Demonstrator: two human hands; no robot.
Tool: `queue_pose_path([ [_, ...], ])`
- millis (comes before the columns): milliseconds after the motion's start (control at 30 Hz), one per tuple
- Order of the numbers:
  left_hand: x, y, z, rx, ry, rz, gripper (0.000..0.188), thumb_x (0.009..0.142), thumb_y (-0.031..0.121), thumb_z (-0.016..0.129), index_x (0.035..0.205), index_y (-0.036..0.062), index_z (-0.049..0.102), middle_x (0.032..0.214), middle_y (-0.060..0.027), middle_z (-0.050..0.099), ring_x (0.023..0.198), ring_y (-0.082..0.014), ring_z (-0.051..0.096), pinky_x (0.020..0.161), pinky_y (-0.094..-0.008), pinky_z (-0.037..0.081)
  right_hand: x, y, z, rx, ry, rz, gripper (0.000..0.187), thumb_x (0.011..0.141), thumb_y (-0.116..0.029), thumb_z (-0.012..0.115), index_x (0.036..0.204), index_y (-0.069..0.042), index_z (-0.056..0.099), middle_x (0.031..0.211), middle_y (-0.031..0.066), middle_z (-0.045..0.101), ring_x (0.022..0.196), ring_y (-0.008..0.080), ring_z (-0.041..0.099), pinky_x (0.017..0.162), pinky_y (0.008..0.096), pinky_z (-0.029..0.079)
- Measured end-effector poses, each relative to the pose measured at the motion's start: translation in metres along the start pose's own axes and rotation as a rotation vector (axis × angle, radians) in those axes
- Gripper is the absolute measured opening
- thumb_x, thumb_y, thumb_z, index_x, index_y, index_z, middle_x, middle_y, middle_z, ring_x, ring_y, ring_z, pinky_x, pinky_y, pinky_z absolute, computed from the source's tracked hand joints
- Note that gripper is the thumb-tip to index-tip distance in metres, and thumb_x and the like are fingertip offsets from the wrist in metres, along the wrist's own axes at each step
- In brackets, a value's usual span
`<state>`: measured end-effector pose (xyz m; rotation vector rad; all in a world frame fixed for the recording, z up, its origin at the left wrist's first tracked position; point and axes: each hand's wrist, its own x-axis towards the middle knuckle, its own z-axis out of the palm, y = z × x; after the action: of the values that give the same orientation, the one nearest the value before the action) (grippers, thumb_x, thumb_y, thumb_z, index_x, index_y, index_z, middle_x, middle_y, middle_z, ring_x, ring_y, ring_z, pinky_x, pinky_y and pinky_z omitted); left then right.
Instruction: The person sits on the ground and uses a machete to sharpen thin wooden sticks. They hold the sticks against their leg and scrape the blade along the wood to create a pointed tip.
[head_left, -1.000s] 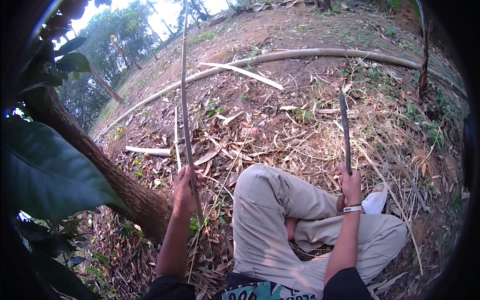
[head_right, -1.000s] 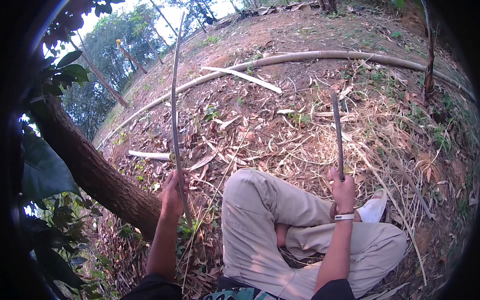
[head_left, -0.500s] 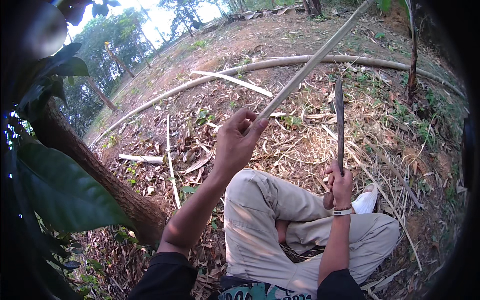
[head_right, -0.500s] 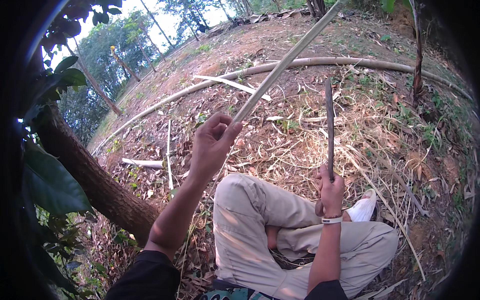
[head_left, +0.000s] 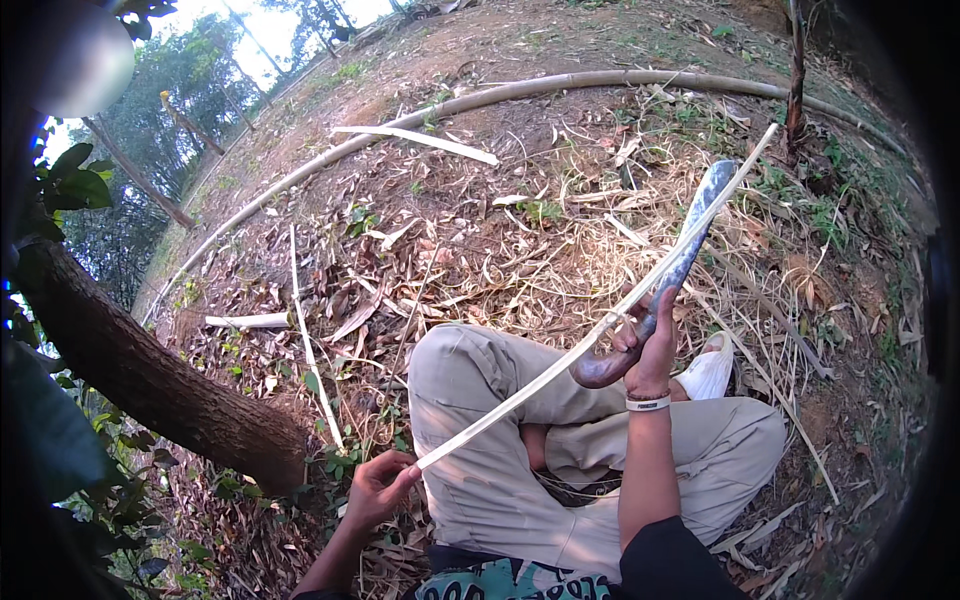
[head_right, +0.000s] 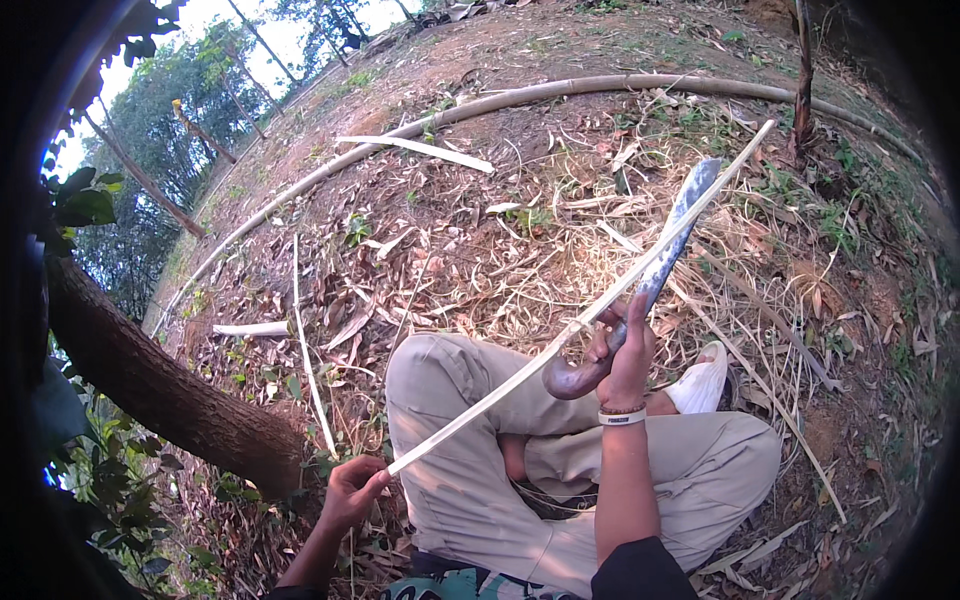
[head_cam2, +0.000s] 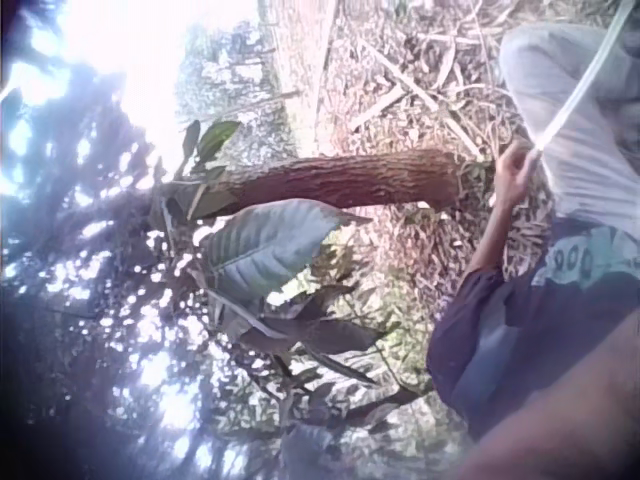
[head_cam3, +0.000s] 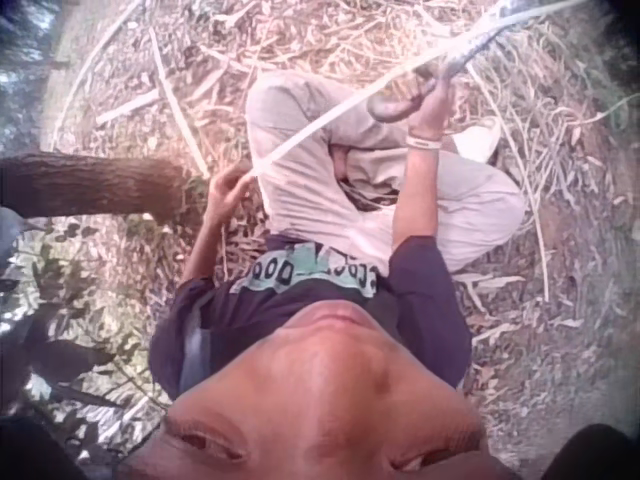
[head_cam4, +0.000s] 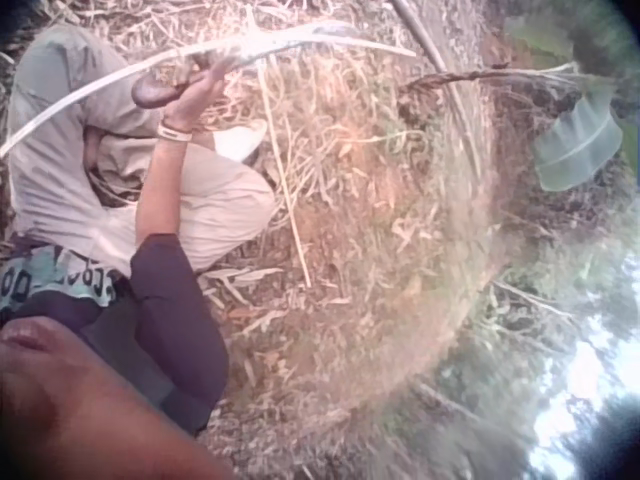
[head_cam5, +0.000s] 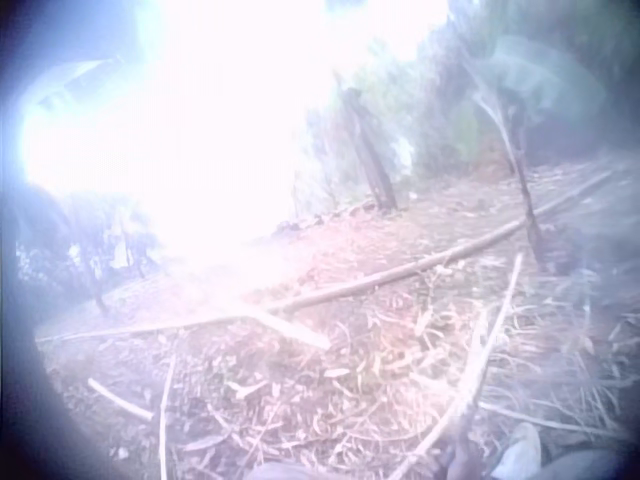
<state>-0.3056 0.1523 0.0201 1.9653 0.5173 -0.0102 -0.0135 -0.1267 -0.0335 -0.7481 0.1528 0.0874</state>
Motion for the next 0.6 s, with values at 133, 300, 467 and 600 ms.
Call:
queue_pose_path([
  [133,-0.022,-0.011,0.000,0.280,-0.001,-0.012,0.022,0.087,0.020,0.073,0.097,0.0011,0.069,0.073,-0.0042,0.066,0.069,-0.0078,0.062,0.062,-0.0245,0.048,-0.003,0.019,0.007,-0.074,0.044,0.011,0.027,0.092,-0.028,0.066,0.097,-0.002,0.064,0.076,0.0068,0.067,0.048,0.0063,0.049,0.043,0.0205,0.037],
  [300,-0.017,0.015,0.007,0.570,-0.004,0.108,0.037,0.080,0.027,0.079,0.102,0.0002,0.066,0.081,-0.0116,0.068,0.071,-0.0203,0.066,0.067,-0.0331,0.051,-0.019,0.025,0.022,0.044,-0.007,0.089,0.013,0.088,-0.012,0.069,0.089,-0.007,0.057,0.066,0.0002,0.056,0.050,0.0084,0.054,0.045,0.0239,0.047],
  [467,0.033,0.056,0.050,0.603,0.116,0.314,0.051,0.080,0.035,0.077,0.119,0.0075,0.058,0.089,-0.0130,0.066,0.079,-0.0291,0.067,0.069,-0.0378,0.053,-0.030,0.034,0.033,-0.073,-0.036,0.038,0.017,0.089,-0.014,0.069,0.090,-0.009,0.053,0.072,0.0016,0.057,0.054,0.0086,0.055,0.047,0.0252,0.050],
  [600,0.065,0.074,0.085,0.226,0.100,0.487,0.022,0.086,0.016,0.072,0.101,0.0014,0.068,0.083,-0.0127,0.069,0.071,-0.0262,0.066,0.063,-0.0339,0.050,-0.052,0.031,0.048,-0.199,-0.138,0.034,0.032,0.092,-0.031,0.068,0.093,0.000,0.059,0.073,0.0063,0.061,0.047,0.0070,0.050,0.042,0.0216,0.039],
])
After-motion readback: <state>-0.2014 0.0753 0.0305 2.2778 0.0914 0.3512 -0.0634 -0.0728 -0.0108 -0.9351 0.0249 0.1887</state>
